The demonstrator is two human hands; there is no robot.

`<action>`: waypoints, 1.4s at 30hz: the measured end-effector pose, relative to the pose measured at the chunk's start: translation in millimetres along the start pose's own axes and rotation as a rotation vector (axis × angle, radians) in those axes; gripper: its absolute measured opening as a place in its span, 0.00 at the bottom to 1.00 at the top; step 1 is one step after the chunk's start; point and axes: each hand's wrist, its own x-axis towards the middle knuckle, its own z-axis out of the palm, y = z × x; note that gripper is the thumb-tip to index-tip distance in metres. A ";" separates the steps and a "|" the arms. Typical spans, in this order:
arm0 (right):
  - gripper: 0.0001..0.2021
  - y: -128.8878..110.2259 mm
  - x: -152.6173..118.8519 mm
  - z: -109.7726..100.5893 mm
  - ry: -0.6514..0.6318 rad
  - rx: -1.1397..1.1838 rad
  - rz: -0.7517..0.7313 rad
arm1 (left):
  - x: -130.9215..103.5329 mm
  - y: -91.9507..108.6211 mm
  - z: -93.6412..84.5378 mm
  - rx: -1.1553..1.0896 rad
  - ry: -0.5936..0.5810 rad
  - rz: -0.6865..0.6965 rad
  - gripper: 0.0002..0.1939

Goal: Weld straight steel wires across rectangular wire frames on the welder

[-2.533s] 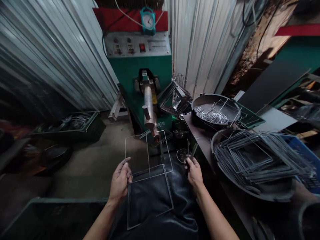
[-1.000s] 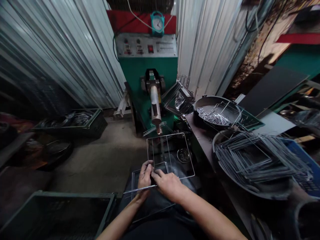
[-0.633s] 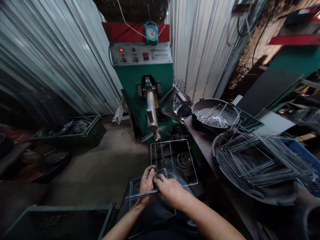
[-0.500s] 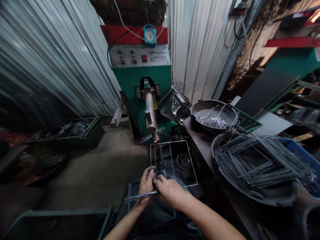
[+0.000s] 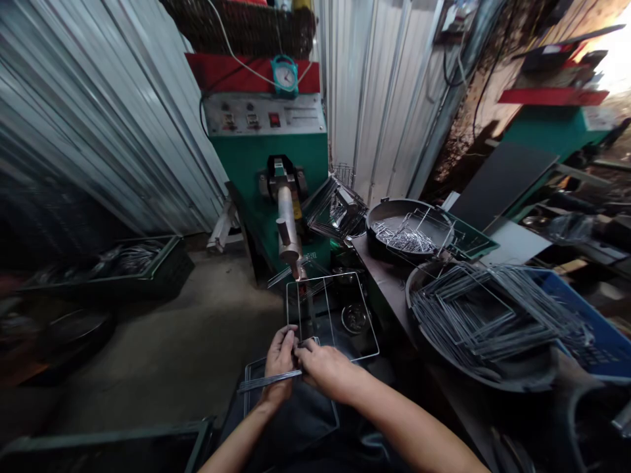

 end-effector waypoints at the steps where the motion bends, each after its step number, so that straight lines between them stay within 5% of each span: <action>1: 0.19 0.2 0.6 -0.6 0.003 -0.004 0.002 | 0.9 0.7 0.5 -0.006 0.003 -0.002 0.19; 9: 0.19 1.0 5.7 -2.3 0.000 0.032 -0.007 | 3.4 9.2 3.8 -0.082 -0.003 -0.056 0.18; 15: 0.26 4.1 -3.1 -1.6 0.038 0.099 0.012 | 8.2 25.0 -0.3 -0.102 -0.255 -0.219 0.17; 18: 0.26 29.3 -24.3 -1.4 0.399 0.221 0.115 | 9.3 27.3 -3.8 -0.139 -0.304 -0.287 0.15; 20: 0.22 52.4 -36.7 3.1 0.727 0.299 0.363 | 10.6 26.4 -5.7 -0.147 -0.296 -0.306 0.16; 21: 0.21 62.9 -40.0 6.8 0.782 0.381 0.480 | 12.2 26.0 -6.3 -0.154 -0.294 -0.311 0.16; 25: 0.18 84.9 -29.7 19.5 0.555 1.001 0.627 | 28.4 31.1 -5.9 -0.183 -0.254 -0.304 0.16; 27: 0.17 89.7 -16.1 17.4 0.600 1.201 0.581 | 41.1 38.2 -5.6 -0.187 -0.194 -0.267 0.17; 31: 0.19 109.6 7.0 0.8 0.948 1.186 0.630 | 63.4 53.1 -6.8 -0.204 -0.172 -0.223 0.17; 34: 0.19 123.1 18.3 -6.4 0.834 1.286 0.696 | 73.7 57.6 -7.5 -0.224 -0.207 -0.253 0.18; 37: 0.20 125.0 27.9 -9.8 0.673 1.472 0.598 | 83.5 58.7 -6.2 -0.237 -0.217 -0.236 0.18; 42: 0.15 129.2 47.5 -27.9 0.729 1.659 0.469 | 109.2 63.9 2.2 -0.136 -0.189 -0.156 0.19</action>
